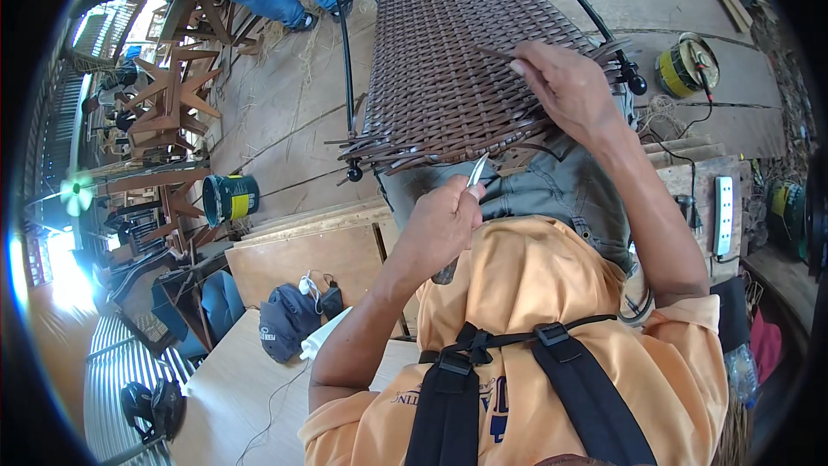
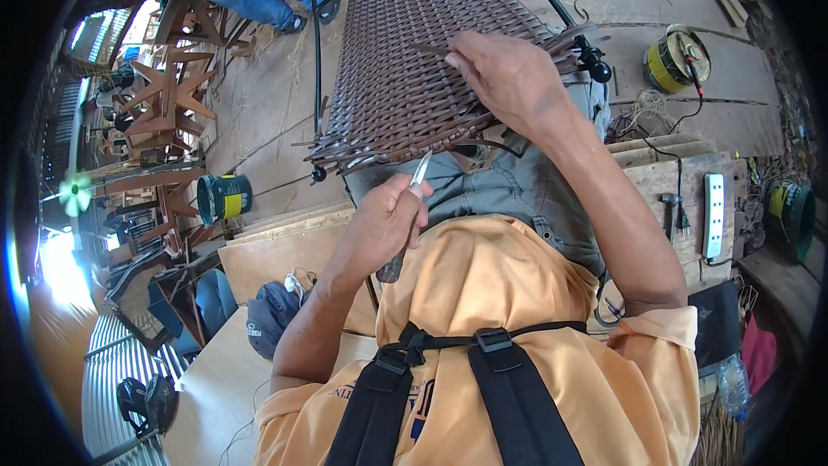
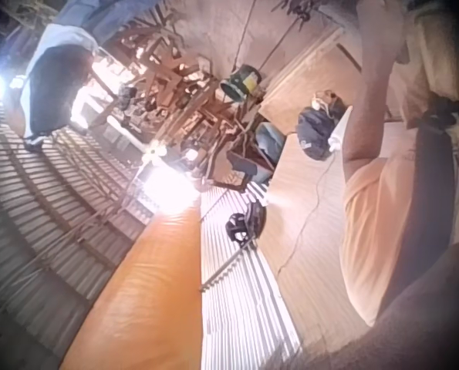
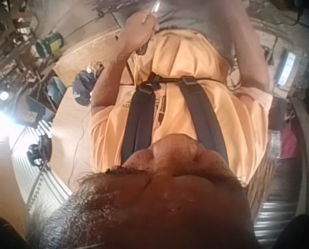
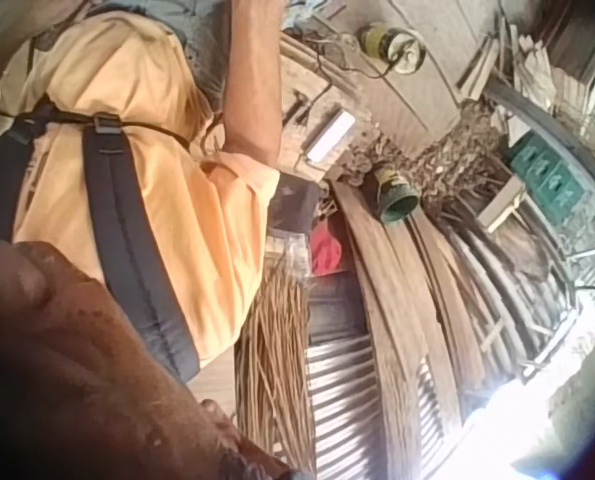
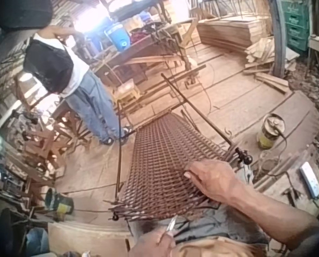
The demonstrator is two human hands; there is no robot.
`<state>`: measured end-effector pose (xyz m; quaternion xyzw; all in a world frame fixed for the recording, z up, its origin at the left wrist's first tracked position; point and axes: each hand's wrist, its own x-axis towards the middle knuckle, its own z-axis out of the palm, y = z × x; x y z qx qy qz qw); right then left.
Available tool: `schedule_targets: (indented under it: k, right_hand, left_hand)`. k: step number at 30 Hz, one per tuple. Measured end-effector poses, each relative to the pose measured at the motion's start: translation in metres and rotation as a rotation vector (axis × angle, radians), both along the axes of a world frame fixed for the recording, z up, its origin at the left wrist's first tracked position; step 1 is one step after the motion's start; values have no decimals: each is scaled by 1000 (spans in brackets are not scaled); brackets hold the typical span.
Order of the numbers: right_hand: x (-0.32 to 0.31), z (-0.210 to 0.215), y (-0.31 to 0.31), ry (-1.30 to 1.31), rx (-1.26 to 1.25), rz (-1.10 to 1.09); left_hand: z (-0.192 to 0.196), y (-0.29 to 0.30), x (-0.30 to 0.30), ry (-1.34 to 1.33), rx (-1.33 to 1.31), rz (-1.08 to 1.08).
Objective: Weaving synthetic rattan strips into a chair frame to create a seat and back.
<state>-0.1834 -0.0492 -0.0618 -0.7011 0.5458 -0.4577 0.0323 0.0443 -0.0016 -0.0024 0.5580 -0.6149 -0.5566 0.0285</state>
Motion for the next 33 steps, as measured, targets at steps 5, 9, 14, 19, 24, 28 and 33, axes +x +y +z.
schedule_targets:
  k: [5,9,14,19,24,28,33]
  right_hand:
    - [5,-12,-1,-2,82,-21]
    - [8,-12,-1,-30,44,-72]
    - [9,-16,0,-9,40,-89]
    - [13,-14,0,-16,-16,-132]
    - [16,-15,2,-8,-3,-153]
    - [16,-13,4,-4,75,-166]
    - [16,-17,2,-9,-13,-163]
  left_hand:
    - [13,-4,-7,-85,63,8]
    - [19,-11,-12,-110,64,-10]
    - [23,-22,-12,-138,126,-48]
    - [38,-39,-19,-221,257,-149]
    - [31,-45,-12,-302,-26,-398]
    - [33,-45,-19,-325,-41,-408]
    - [42,-55,-22,-269,237,-298]
